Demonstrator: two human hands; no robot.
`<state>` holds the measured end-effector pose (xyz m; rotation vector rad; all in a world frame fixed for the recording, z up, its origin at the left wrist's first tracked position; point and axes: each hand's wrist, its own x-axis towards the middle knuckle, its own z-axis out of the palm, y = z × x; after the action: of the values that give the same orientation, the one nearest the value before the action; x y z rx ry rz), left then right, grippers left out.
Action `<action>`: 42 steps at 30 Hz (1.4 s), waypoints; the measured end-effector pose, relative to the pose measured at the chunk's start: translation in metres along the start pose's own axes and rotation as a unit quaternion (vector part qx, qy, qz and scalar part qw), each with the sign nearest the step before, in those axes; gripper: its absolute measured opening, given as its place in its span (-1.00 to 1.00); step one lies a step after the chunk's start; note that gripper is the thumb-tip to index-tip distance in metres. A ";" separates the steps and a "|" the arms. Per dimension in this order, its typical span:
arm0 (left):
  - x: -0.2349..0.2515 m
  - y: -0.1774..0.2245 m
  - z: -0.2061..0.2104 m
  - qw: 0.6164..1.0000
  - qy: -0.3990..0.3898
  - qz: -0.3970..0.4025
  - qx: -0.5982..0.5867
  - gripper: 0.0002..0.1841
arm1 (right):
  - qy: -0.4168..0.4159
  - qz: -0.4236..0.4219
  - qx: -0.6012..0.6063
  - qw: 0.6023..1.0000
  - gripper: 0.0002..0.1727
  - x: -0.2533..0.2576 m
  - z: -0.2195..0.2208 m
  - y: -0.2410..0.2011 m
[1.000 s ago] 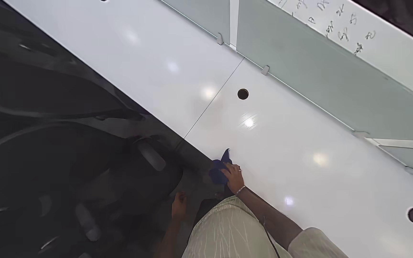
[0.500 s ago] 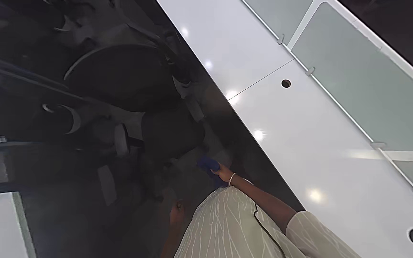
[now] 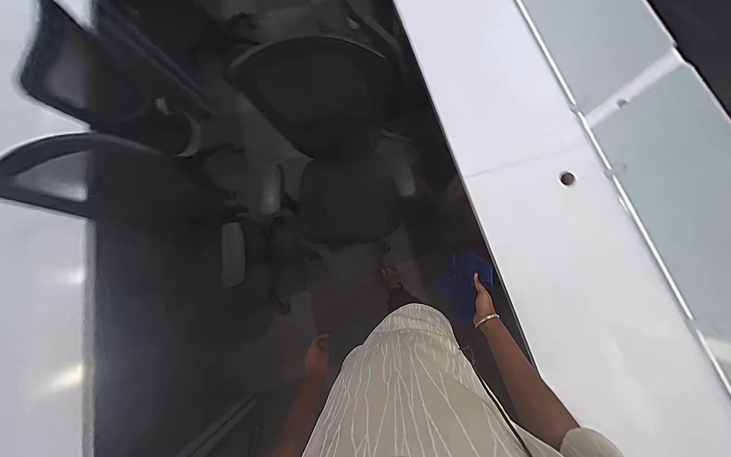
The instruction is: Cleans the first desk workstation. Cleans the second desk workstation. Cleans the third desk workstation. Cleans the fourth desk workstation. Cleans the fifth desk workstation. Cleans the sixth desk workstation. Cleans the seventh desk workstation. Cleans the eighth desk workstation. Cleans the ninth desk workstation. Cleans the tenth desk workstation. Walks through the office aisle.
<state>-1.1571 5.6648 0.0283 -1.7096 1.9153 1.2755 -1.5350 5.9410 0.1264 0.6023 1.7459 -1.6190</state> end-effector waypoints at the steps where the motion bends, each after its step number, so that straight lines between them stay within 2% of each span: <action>1: 0.013 0.007 -0.004 0.999 0.013 0.022 -0.033 -0.63 | -0.025 0.000 -0.023 0.999 -0.38 0.004 0.024 -0.003; 5: 0.042 0.042 -0.036 0.992 0.055 0.056 -0.102 -0.66 | -0.138 -0.016 -0.117 0.983 -0.39 0.028 0.130 -0.014; 9: 0.051 0.036 -0.065 0.983 0.106 0.011 -0.150 -0.66 | -0.219 -0.036 -0.164 0.961 -0.41 0.027 0.228 -0.036; 15: 0.050 -0.025 -0.078 0.938 0.179 -0.135 -0.263 -0.67 | -0.311 -0.051 -0.237 0.919 -0.42 0.037 0.350 -0.044; 18: 0.053 -0.056 -0.085 0.929 0.162 -0.197 -0.270 -0.66 | -0.322 -0.053 -0.260 0.909 -0.41 0.035 0.404 -0.042; 22: 0.077 -0.082 -0.106 0.928 0.135 -0.233 -0.258 -0.62 | -0.320 -0.057 -0.264 0.908 -0.43 0.033 0.460 -0.036; 25: 0.105 -0.079 -0.138 0.932 0.137 -0.222 -0.252 -0.60 | -0.290 -0.064 -0.264 0.918 -0.42 0.035 0.490 -0.035; 30: 0.151 -0.052 -0.227 0.946 0.163 -0.131 -0.249 -0.66 | -0.254 -0.073 -0.268 0.927 -0.40 0.032 0.538 -0.037; 34: 0.184 -0.038 -0.277 0.953 0.190 -0.052 -0.229 -0.67 | -0.261 -0.087 -0.264 0.925 -0.40 0.026 0.576 -0.044; 42: 0.230 -0.001 -0.308 0.943 0.225 0.040 -0.243 -0.67 | -0.287 -0.115 -0.243 0.920 -0.43 0.019 0.660 -0.078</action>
<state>-1.1120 5.2829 0.0432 -2.3625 2.0365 1.6014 -1.4959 5.2784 0.1631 -0.3021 1.6950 -1.2493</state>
